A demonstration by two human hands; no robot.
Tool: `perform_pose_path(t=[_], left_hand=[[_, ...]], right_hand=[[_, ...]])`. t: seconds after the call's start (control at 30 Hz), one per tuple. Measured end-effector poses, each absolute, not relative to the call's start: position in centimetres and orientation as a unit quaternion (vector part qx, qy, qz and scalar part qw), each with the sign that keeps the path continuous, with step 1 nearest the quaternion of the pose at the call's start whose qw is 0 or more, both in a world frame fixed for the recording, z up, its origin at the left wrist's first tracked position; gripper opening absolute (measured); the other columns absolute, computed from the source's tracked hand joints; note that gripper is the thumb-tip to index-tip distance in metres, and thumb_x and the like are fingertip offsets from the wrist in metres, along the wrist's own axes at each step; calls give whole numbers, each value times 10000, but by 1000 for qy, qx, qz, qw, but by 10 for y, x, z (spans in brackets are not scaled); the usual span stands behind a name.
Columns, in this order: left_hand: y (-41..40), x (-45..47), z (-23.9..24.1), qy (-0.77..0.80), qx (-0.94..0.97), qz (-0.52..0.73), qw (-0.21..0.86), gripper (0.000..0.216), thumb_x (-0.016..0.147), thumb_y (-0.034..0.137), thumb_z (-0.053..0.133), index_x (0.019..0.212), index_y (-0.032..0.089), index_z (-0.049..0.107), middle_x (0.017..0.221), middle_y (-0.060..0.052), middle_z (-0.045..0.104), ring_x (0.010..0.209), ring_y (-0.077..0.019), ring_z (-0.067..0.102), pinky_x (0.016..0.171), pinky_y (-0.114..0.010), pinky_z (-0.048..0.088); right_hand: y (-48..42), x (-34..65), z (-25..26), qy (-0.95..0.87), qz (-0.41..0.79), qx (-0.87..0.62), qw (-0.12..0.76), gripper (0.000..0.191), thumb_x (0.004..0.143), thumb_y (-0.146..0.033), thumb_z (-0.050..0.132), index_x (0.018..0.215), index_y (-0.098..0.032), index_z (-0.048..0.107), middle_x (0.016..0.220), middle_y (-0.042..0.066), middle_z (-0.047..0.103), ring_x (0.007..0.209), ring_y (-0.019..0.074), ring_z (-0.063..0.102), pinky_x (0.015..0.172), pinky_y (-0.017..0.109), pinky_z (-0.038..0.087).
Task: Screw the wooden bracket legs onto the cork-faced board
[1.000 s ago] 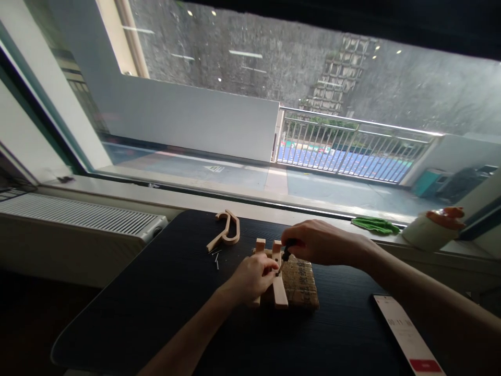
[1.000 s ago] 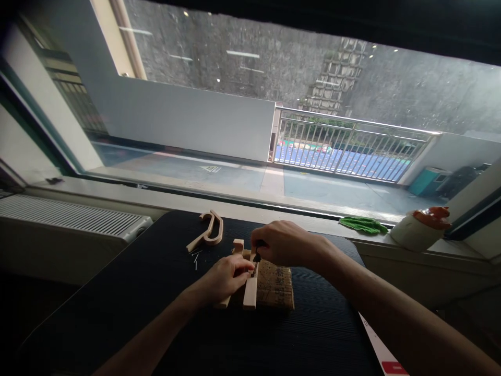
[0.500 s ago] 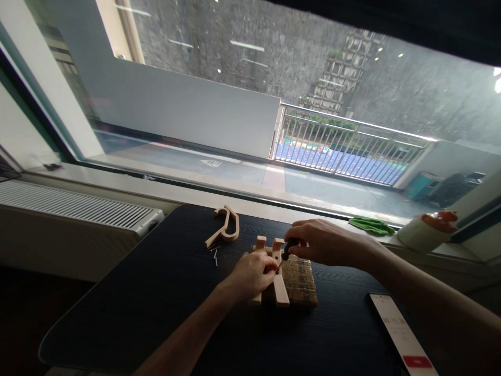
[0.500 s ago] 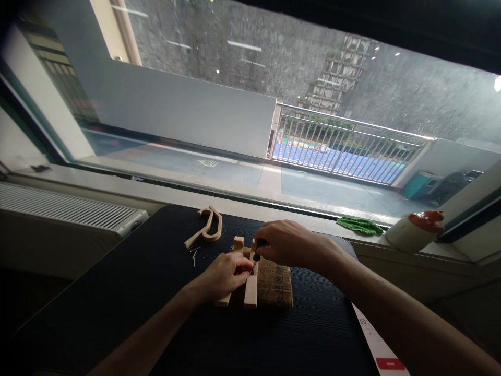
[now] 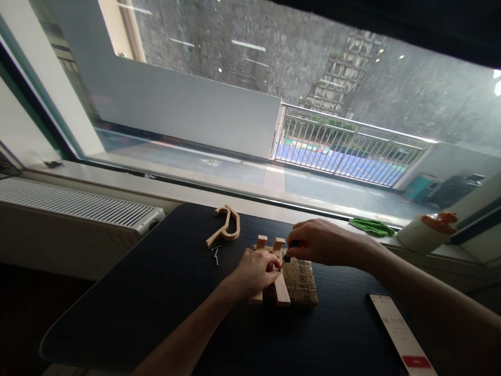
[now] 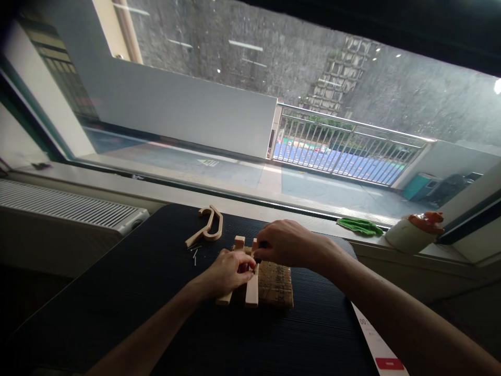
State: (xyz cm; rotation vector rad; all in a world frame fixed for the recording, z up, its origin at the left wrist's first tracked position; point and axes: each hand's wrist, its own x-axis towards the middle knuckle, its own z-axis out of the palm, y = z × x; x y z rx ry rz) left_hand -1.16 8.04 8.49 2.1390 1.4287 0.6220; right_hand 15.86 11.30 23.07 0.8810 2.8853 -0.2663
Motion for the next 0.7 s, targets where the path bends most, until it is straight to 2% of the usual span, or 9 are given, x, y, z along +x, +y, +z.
perform_pose_path(t=[0.2, 0.33, 0.43, 0.57, 0.7], left_hand=[[84, -10, 78, 519, 785, 233, 244, 109, 782, 293, 591, 776, 257, 694, 780, 30, 695, 789, -177, 594, 824, -342, 299], [86, -10, 76, 516, 787, 237, 240, 115, 791, 297, 588, 792, 266, 699, 818, 29, 703, 808, -182, 594, 818, -348, 288], [86, -9, 76, 512, 790, 238, 239, 118, 795, 294, 582, 792, 272, 698, 826, 33, 705, 822, -182, 595, 816, -350, 283], [86, -9, 76, 513, 791, 237, 235, 127, 794, 272, 571, 777, 264, 697, 820, 25, 705, 823, -182, 597, 828, -353, 285], [85, -9, 76, 514, 791, 235, 233, 119, 790, 275, 571, 761, 260, 685, 789, 33, 696, 796, -174, 596, 838, -349, 294]], right_hand=[[115, 157, 229, 955, -87, 281, 41, 210, 869, -277, 500, 965, -225, 679, 862, 13, 693, 725, 129, 591, 625, 232, 364], [117, 158, 228, 954, -105, 278, 37, 272, 846, -204, 507, 1074, -255, 647, 963, 16, 688, 799, 140, 605, 658, 230, 384], [117, 159, 230, 954, -104, 277, 48, 255, 820, -165, 521, 1027, -238, 650, 934, 13, 686, 782, 136, 598, 643, 226, 378], [117, 158, 230, 950, -62, 297, 70, 156, 857, -296, 518, 884, -203, 640, 773, 5, 667, 635, 125, 552, 546, 231, 326], [114, 155, 228, 948, -15, 308, 77, 341, 899, -447, 446, 788, -177, 623, 689, 22, 638, 563, 125, 510, 510, 246, 281]])
